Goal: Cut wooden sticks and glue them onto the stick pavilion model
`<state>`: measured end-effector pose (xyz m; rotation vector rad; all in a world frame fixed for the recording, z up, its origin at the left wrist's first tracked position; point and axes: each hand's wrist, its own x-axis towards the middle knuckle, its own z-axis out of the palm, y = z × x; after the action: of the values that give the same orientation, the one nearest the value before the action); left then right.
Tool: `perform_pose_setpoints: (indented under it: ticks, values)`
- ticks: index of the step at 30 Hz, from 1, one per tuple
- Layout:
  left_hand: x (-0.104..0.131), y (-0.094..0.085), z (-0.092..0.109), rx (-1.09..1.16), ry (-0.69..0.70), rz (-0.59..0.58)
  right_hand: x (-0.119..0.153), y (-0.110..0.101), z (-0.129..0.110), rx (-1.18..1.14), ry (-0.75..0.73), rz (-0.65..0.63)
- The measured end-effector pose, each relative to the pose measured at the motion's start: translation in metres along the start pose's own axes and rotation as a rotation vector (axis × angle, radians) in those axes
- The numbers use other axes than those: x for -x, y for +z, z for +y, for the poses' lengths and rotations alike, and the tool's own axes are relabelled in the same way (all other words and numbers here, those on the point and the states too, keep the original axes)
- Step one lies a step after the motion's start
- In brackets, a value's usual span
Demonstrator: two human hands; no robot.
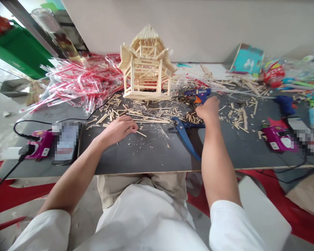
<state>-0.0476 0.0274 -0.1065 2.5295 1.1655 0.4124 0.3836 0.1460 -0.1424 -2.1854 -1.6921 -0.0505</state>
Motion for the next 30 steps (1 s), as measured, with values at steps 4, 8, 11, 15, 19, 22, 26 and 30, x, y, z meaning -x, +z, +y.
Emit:
perform_pose_setpoints:
  ticks: [4,8,11,15,19,22,26,30]
  values:
    - [0.000,-0.003,0.001,0.044,-0.028,-0.052,0.019,-0.019,-0.016,-0.129,0.230,-0.035]
    - [0.003,-0.008,0.003,0.120,-0.034,-0.172,0.029,-0.026,-0.023,-0.227,0.178,-0.021]
    - [0.005,-0.010,0.008,0.105,-0.025,-0.192,0.032,-0.025,-0.022,-0.286,0.121,0.005]
    - [0.007,-0.013,0.024,-0.038,0.008,-0.223,0.038,-0.028,-0.026,-0.416,0.048,0.102]
    - [0.008,-0.014,0.039,-0.219,0.012,-0.288,0.045,-0.036,-0.034,-0.465,0.040,0.116]
    - [0.008,-0.010,0.040,-0.242,-0.001,-0.244,0.048,-0.038,-0.040,-0.472,0.002,0.120]
    - [0.005,-0.003,0.030,-0.116,0.018,-0.146,0.052,-0.040,-0.046,-0.423,-0.072,0.144]
    - [0.004,0.003,0.019,-0.008,0.012,-0.050,0.060,-0.050,-0.053,-0.374,-0.212,0.170]
